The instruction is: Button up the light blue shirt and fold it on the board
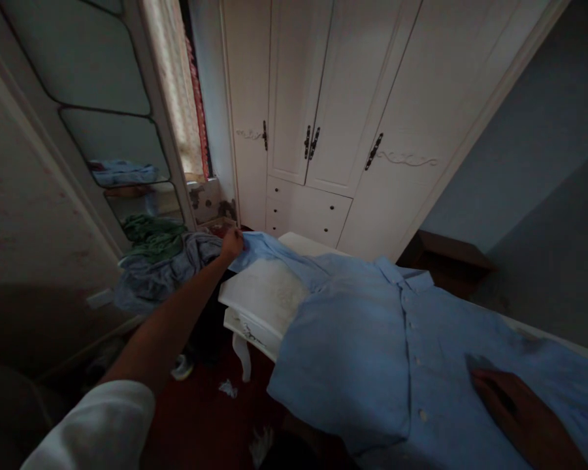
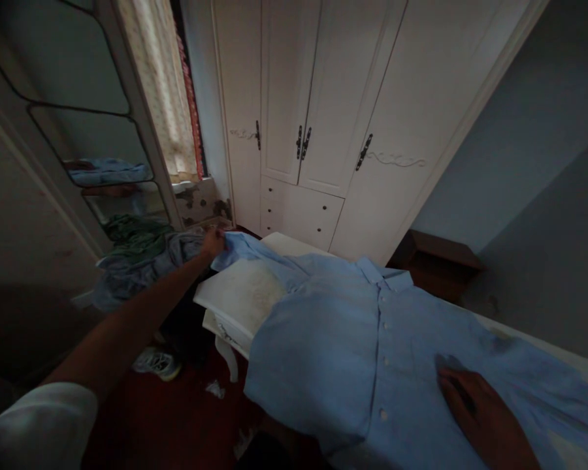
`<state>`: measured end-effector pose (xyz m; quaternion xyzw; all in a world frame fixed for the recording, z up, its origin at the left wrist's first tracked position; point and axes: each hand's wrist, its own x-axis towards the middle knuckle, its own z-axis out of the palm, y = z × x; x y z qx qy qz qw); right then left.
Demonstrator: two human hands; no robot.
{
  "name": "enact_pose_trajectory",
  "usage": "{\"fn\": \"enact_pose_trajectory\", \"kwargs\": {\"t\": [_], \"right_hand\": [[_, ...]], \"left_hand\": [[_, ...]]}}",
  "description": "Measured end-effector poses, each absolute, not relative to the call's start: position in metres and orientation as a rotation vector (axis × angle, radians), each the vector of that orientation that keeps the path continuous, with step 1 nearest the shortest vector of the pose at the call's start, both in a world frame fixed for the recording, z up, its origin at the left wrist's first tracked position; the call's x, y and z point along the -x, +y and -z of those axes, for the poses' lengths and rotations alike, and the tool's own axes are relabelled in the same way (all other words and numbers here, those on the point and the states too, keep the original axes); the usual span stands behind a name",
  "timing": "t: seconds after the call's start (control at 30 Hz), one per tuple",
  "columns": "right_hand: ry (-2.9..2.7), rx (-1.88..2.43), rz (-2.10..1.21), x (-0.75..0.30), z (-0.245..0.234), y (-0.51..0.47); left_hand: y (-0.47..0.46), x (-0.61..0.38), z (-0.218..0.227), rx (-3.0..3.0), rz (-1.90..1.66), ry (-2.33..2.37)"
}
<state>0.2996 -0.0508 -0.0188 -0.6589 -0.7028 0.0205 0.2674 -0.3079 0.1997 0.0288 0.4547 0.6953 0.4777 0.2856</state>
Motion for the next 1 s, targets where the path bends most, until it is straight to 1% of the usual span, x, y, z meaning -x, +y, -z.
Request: {"fn": "enact_pose_trajectory", "kwargs": {"t": [0.17,0.3,0.33,0.43,0.53,0.63,0.7,0.8,0.9,1.0], "right_hand": [[-1.896,1.752,-0.096,-0.294,0.015,-0.052],[-1.891,1.743,-0.085,-0.292,0.017,-0.052],[-1.894,1.735,-0.08,-0.292,0.017,-0.052],[-1.905,1.709,-0.068,-0.289,0.016,-0.053],[-1.914,1.697,-0.081,-0.287,0.014,-0.054],[-1.909,1.674,-0.089,-0.285,0.013,-0.054],[-1.901,1.648,-0.097,-0.284,0.012,-0.055],[-1.842,1.595,-0.133,-0.284,0.01,-0.057],[-1.694,1.55,-0.168,-0.286,0.01,-0.057],[-1.592,1.508,-0.241,-0.286,0.01,-0.057]], "left_hand": [[0.187,0.283,-0.091,-1.57,-1.55,1.963],[0.17,0.24,-0.141,-2.02,-1.573,1.848],[0.164,0.227,-0.152,-2.231,-1.538,1.799],[0.147,0.177,-0.177,-2.6,-1.401,1.621],[0.126,0.117,-0.19,-3.205,-1.02,1.248],[0.101,0.052,-0.189,-3.612,-0.64,0.669],[0.081,0.011,-0.178,-3.707,-0.413,0.276],[0.046,-0.037,-0.15,-3.687,-0.076,-0.097],[0.014,-0.06,-0.116,-3.639,0.042,-0.164],[-0.009,-0.061,-0.089,-3.518,0.049,0.005]]}}
